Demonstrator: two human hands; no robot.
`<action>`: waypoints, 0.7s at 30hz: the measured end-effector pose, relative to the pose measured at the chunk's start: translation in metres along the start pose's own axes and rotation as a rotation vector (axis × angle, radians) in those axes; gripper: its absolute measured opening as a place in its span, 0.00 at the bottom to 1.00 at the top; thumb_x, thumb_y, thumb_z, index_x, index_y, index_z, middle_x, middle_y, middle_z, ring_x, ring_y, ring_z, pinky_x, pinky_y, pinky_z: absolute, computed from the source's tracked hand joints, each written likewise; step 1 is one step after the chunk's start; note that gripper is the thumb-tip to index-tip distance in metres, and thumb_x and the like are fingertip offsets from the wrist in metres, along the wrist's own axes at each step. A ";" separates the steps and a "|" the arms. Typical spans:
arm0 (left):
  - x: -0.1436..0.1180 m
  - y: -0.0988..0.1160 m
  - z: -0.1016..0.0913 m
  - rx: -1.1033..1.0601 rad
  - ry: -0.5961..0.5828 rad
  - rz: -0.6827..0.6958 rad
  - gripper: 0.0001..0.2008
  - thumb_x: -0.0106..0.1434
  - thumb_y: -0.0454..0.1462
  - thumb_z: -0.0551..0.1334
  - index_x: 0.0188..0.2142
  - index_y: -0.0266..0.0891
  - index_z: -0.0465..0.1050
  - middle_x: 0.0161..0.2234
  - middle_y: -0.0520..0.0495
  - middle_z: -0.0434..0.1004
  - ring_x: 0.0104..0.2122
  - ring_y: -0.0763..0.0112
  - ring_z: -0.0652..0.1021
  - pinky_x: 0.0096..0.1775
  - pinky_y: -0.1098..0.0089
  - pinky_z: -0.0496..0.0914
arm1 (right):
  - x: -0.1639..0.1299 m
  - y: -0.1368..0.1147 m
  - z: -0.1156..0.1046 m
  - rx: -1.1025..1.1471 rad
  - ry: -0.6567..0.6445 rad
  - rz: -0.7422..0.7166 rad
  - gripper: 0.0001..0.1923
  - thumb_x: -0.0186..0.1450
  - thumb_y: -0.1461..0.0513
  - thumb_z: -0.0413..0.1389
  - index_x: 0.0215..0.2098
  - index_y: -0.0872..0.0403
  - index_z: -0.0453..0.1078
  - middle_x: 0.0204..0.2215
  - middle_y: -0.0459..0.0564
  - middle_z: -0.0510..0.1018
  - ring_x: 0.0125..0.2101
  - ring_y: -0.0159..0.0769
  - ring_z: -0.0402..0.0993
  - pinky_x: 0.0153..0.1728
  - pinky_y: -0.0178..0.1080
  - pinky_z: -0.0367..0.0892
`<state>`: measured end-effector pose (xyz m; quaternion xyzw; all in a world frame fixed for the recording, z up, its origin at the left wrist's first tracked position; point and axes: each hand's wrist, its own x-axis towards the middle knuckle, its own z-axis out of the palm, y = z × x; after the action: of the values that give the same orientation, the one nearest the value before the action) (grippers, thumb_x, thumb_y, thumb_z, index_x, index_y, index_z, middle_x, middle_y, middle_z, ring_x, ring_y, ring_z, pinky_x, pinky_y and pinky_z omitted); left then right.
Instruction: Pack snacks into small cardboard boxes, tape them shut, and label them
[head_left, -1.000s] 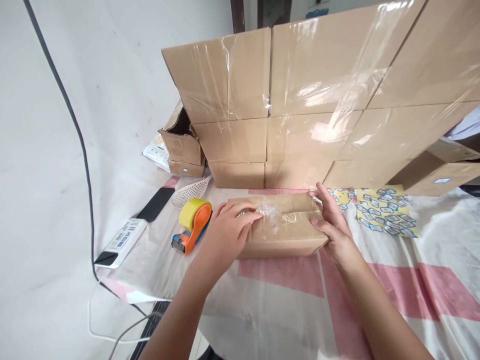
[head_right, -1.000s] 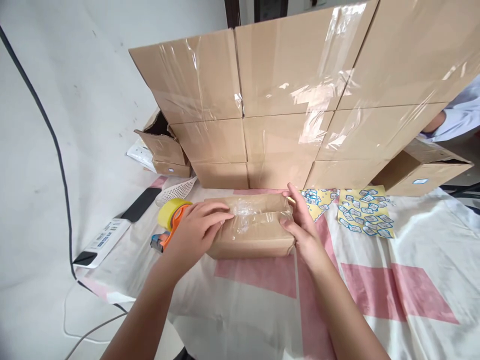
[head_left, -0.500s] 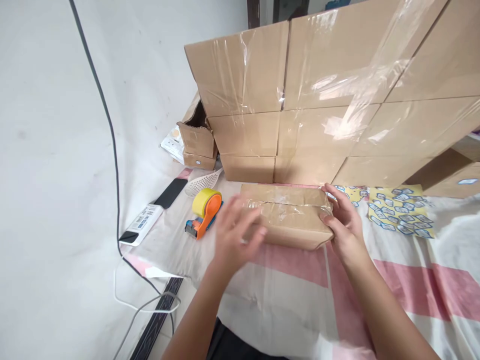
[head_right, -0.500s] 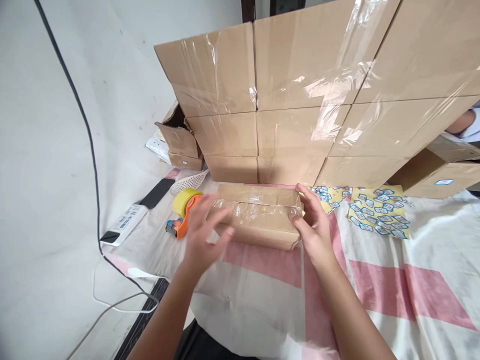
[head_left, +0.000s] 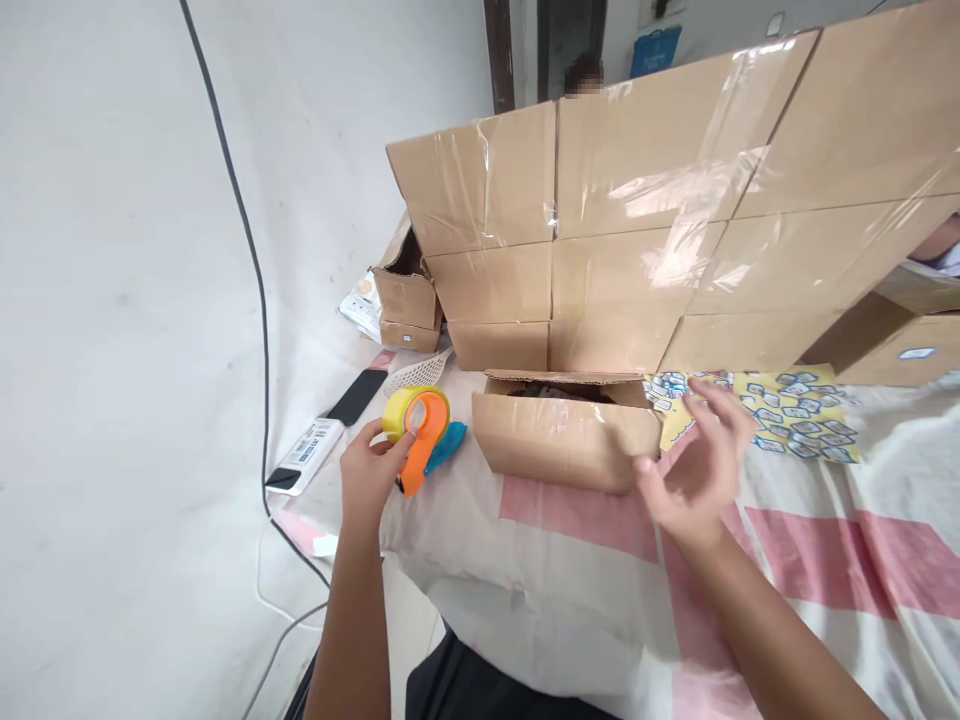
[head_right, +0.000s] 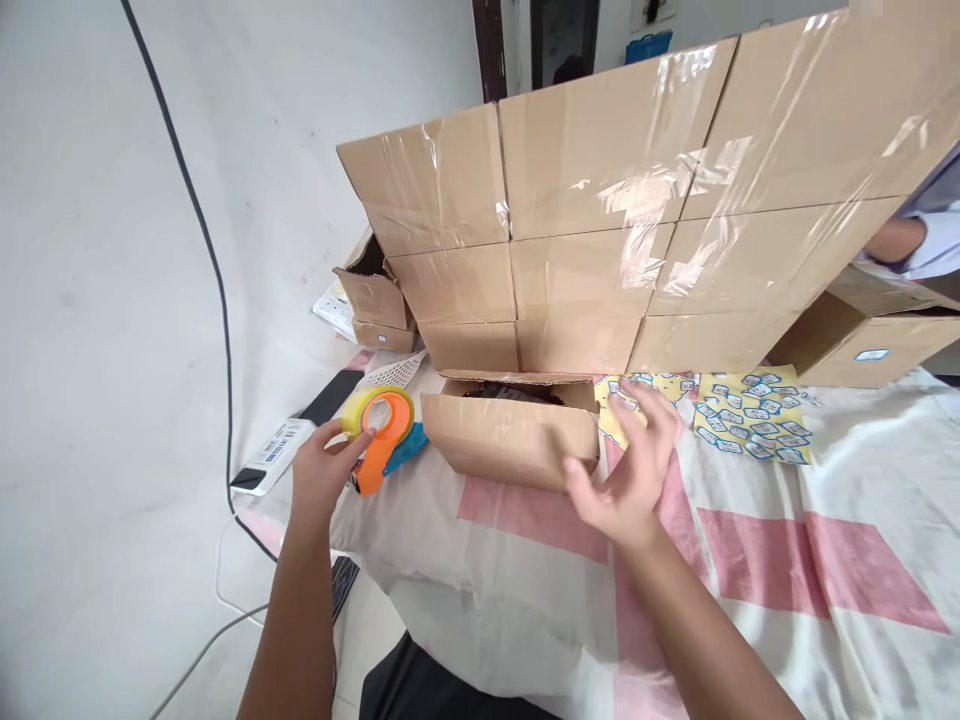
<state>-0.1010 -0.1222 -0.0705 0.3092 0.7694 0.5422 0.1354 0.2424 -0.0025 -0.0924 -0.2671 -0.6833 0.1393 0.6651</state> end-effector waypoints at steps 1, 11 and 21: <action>-0.006 0.003 -0.003 -0.065 0.004 0.001 0.25 0.51 0.48 0.73 0.45 0.38 0.77 0.33 0.46 0.81 0.30 0.63 0.80 0.32 0.67 0.75 | -0.008 -0.005 0.001 0.014 -0.054 -0.077 0.35 0.57 0.57 0.69 0.61 0.33 0.69 0.61 0.48 0.69 0.66 0.63 0.60 0.66 0.66 0.52; -0.075 0.019 -0.004 -0.690 0.058 -0.086 0.20 0.54 0.47 0.75 0.41 0.39 0.77 0.41 0.46 0.80 0.39 0.67 0.80 0.38 0.69 0.77 | -0.066 -0.060 0.065 0.636 -0.827 0.596 0.34 0.68 0.53 0.63 0.69 0.42 0.57 0.64 0.58 0.67 0.59 0.48 0.70 0.56 0.52 0.70; -0.143 0.013 0.014 -0.370 -0.043 0.067 0.17 0.59 0.45 0.73 0.43 0.40 0.75 0.41 0.45 0.81 0.40 0.64 0.82 0.41 0.67 0.77 | -0.061 -0.086 0.089 1.074 -0.727 1.136 0.34 0.58 0.47 0.70 0.58 0.48 0.70 0.55 0.55 0.78 0.53 0.45 0.77 0.54 0.45 0.73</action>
<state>0.0215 -0.1979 -0.0818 0.3160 0.6428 0.6718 0.1885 0.1383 -0.0919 -0.1030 -0.1564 -0.4581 0.8320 0.2710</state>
